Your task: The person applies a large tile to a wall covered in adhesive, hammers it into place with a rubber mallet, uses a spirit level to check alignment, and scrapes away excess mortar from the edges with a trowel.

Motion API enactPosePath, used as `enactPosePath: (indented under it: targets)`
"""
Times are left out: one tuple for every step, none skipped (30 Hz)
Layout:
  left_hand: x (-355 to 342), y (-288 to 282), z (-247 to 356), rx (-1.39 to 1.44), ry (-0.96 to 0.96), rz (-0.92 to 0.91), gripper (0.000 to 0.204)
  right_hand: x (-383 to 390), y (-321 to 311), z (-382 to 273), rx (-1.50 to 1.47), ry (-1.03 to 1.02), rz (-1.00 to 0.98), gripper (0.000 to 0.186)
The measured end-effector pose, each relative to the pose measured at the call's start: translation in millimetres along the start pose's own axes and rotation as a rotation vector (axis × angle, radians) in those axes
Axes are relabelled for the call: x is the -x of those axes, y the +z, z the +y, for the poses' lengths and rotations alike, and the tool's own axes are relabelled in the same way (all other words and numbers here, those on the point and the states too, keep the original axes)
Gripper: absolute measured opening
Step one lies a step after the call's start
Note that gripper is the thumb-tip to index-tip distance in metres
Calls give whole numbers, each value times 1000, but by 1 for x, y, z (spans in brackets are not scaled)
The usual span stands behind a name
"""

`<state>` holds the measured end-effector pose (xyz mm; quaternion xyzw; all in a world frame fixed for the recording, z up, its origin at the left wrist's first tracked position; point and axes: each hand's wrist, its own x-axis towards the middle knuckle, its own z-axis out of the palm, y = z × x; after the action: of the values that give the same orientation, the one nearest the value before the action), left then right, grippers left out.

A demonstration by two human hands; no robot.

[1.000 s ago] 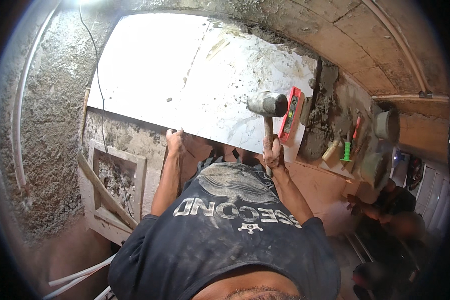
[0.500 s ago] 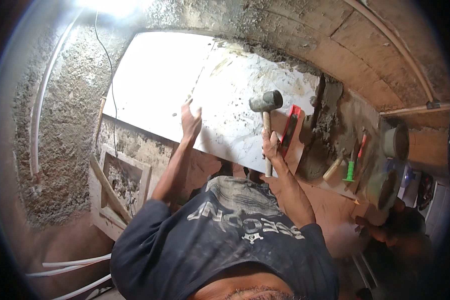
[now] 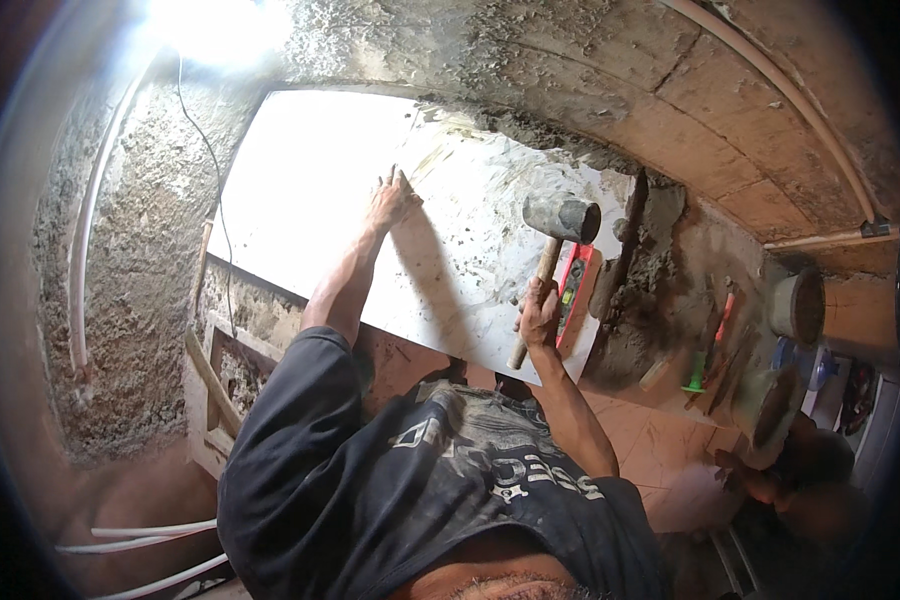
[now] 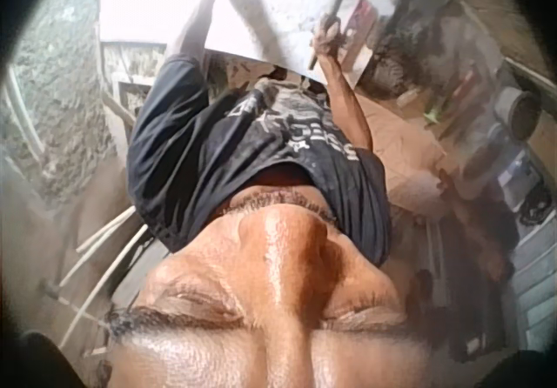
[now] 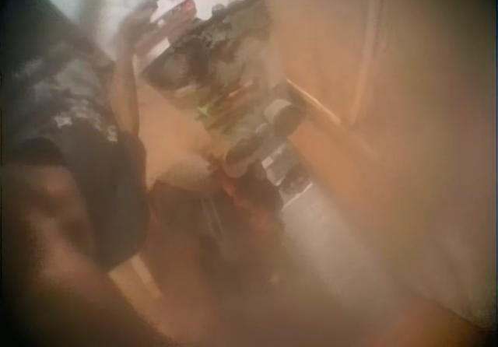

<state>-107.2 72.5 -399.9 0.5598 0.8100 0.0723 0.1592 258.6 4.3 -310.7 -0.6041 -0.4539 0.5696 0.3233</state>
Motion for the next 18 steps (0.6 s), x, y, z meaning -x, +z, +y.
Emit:
enactPosePath:
  targets:
    - [0, -2, 4, -4, -6, -1, 81, -8, 4, 6, 100, -24, 34, 46]
    - [-1, -4, 7, -7, -11, -3, 83, -18, 7, 11, 136, 32, -24, 45]
    - [-2, -2, 4, -4, -4, 2, 84, -26, 11, 12, 169, 86, -89, 44]
    - [-3, 2, -4, -3, -2, 6, 85, -30, 17, 2, 201, 142, -158, 43]
    - [-5, 6, -12, -2, -1, 10, 86, -30, 17, -7, 145, 148, -180, 39]
    - [-8, 2, -9, -9, -1, 18, 87, -35, 20, -2, 145, 62, -145, 39]
    - [-7, 0, -6, -16, -2, 26, 88, -39, 26, 2, 146, -23, -110, 38]
    - [-7, -1, -4, -23, -6, 33, 89, -42, 30, 7, 207, -165, -58, 38]
    - [-5, -7, 2, -50, -23, 2, 90, -40, 33, 4, 279, -299, 3, 37]
    - [-4, -19, 12, -77, -34, -32, 90, -44, 35, 7, 331, -254, -28, 39]
    - [-3, -26, 19, -105, -46, -66, 90, -55, 37, 10, 409, -233, -79, 41]
    - [0, -28, 19, -93, -58, -70, 91, -64, 40, 2, 486, -211, -137, 43]
    - [2, -30, 18, -82, -70, -74, 91, -67, 42, -5, 452, -212, -179, 46]
    - [4, -33, 18, -71, -80, -77, 92, -66, 45, -10, 411, -242, -177, 46]
    - [4, -35, 21, -66, -77, -83, 93, -62, 50, -17, 374, -268, -171, 46]
    - [5, -39, 24, -61, -73, -88, 94, -60, 54, -21, 336, -293, -163, 46]
    - [4, -43, 27, -56, -67, -94, 95, -66, 61, -13, 401, -324, -129, 45]
    - [5, -45, 28, -57, -65, -97, 95, -73, 64, -5, 417, -327, -144, 44]
